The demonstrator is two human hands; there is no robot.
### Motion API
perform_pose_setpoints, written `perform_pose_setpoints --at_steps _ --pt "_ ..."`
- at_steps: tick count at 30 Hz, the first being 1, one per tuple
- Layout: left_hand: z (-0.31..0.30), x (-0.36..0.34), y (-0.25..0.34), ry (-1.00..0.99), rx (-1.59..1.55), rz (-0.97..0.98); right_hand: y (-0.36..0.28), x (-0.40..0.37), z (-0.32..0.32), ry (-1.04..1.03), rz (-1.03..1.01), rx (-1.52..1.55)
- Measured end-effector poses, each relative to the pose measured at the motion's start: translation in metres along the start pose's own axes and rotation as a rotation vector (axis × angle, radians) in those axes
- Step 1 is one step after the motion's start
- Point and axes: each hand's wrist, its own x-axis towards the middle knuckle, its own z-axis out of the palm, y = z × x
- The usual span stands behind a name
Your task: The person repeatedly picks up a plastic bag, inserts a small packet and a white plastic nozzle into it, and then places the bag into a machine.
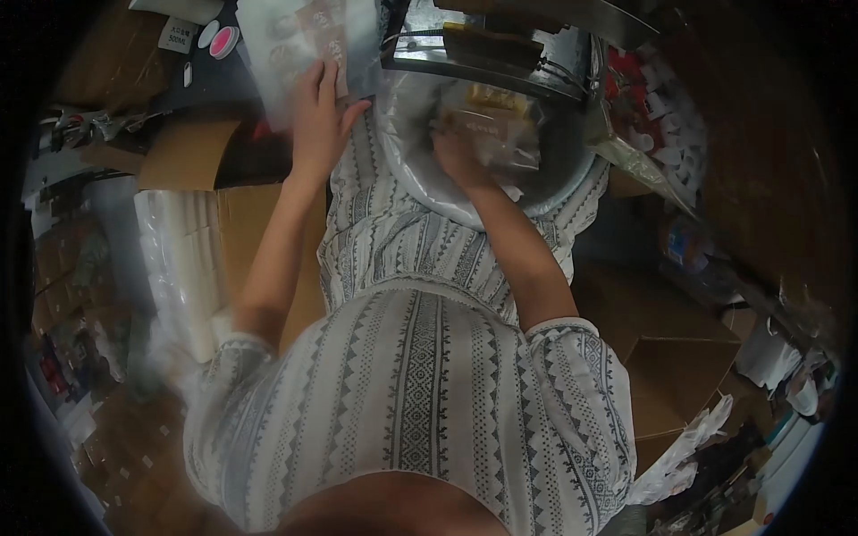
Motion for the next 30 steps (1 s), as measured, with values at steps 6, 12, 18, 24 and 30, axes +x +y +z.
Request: perform_pose_setpoints --at_steps 6,12,18,24,30 --pt "-0.009 0.001 -0.003 -0.054 -0.002 -0.047 0.003 -0.020 0.031 -0.096 0.167 0.342" --pt "-0.042 0.012 -0.007 -0.091 -0.039 -0.177 -0.008 -0.029 -0.019 0.048 0.187 0.587" --pt "-0.074 0.014 0.039 0.007 -0.141 -0.174 -0.063 -0.075 -0.217 0.215 0.053 0.868" --pt "-0.076 0.020 0.069 -0.108 -0.271 -0.047 -0.068 -0.070 -0.278 0.540 -0.296 0.214" --pt "-0.046 0.021 0.082 -0.540 -0.652 -0.157 -0.060 -0.075 -0.276 0.358 0.048 0.576"
